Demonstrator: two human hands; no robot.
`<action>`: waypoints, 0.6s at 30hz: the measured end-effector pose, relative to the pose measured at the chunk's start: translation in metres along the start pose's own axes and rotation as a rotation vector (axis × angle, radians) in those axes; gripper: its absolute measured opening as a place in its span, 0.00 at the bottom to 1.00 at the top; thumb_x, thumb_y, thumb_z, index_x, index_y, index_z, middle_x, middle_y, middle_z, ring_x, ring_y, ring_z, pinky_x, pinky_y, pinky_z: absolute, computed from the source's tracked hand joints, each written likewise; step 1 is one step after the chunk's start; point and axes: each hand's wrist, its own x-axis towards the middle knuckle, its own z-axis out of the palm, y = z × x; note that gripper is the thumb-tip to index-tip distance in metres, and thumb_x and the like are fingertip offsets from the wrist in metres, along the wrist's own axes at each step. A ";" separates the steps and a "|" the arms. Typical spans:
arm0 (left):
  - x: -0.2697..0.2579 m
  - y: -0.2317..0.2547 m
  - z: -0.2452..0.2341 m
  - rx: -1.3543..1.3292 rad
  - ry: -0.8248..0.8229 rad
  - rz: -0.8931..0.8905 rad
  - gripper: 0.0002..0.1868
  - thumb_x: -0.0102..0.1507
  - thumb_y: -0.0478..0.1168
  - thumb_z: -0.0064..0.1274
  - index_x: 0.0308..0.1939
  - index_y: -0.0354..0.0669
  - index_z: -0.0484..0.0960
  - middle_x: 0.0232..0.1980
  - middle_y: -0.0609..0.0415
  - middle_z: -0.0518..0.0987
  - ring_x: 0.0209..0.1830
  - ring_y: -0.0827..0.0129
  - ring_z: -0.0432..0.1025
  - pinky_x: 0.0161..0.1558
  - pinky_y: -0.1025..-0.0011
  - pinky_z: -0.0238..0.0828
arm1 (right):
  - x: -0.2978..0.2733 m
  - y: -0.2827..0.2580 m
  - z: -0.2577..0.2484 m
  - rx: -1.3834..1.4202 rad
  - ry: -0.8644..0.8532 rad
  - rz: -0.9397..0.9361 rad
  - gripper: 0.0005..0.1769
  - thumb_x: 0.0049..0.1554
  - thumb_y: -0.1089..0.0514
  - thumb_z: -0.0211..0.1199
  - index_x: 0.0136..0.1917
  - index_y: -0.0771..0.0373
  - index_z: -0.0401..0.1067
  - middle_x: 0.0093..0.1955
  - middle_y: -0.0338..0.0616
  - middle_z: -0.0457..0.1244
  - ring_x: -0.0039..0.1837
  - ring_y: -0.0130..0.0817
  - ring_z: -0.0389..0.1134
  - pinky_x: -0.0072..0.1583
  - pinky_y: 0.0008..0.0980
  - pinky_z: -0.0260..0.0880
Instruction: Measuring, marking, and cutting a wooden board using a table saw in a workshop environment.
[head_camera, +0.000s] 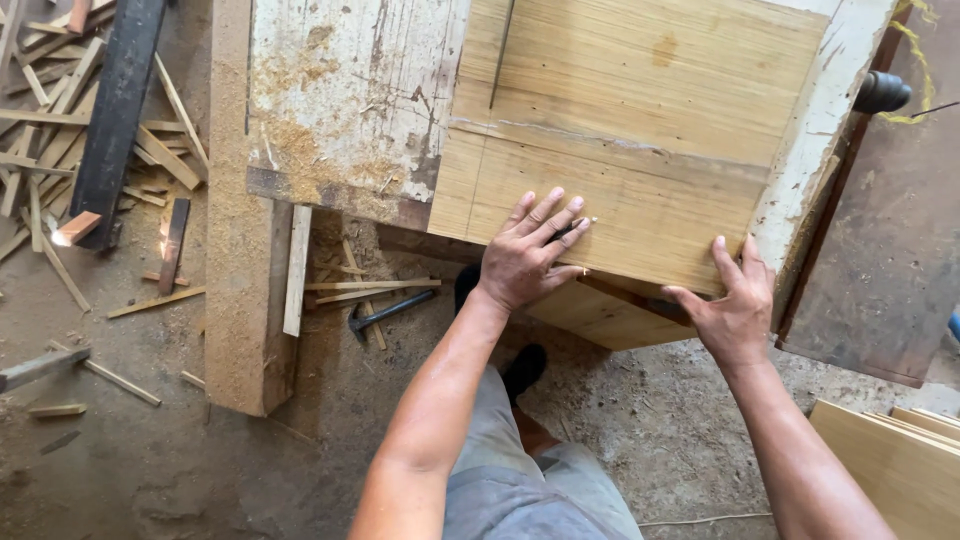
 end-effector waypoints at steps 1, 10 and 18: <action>0.004 -0.002 0.000 -0.012 0.013 -0.005 0.35 0.60 0.66 0.59 0.66 0.58 0.80 0.76 0.61 0.70 0.80 0.63 0.58 0.81 0.56 0.48 | 0.004 0.000 0.000 0.005 0.010 -0.004 0.49 0.46 0.39 0.81 0.71 0.71 0.72 0.74 0.72 0.56 0.72 0.60 0.61 0.71 0.51 0.66; 0.022 -0.007 -0.001 -0.048 0.036 -0.012 0.35 0.58 0.67 0.60 0.65 0.57 0.81 0.74 0.59 0.72 0.79 0.62 0.60 0.80 0.54 0.51 | 0.025 -0.001 -0.006 0.073 0.036 -0.025 0.49 0.42 0.43 0.82 0.69 0.71 0.72 0.76 0.71 0.57 0.73 0.61 0.61 0.72 0.52 0.64; 0.036 -0.014 0.001 -0.059 0.047 -0.010 0.37 0.55 0.65 0.65 0.65 0.58 0.81 0.74 0.59 0.72 0.79 0.62 0.60 0.79 0.54 0.52 | 0.035 0.007 -0.001 0.071 0.050 -0.055 0.49 0.44 0.44 0.83 0.71 0.71 0.72 0.77 0.72 0.56 0.73 0.62 0.61 0.73 0.52 0.64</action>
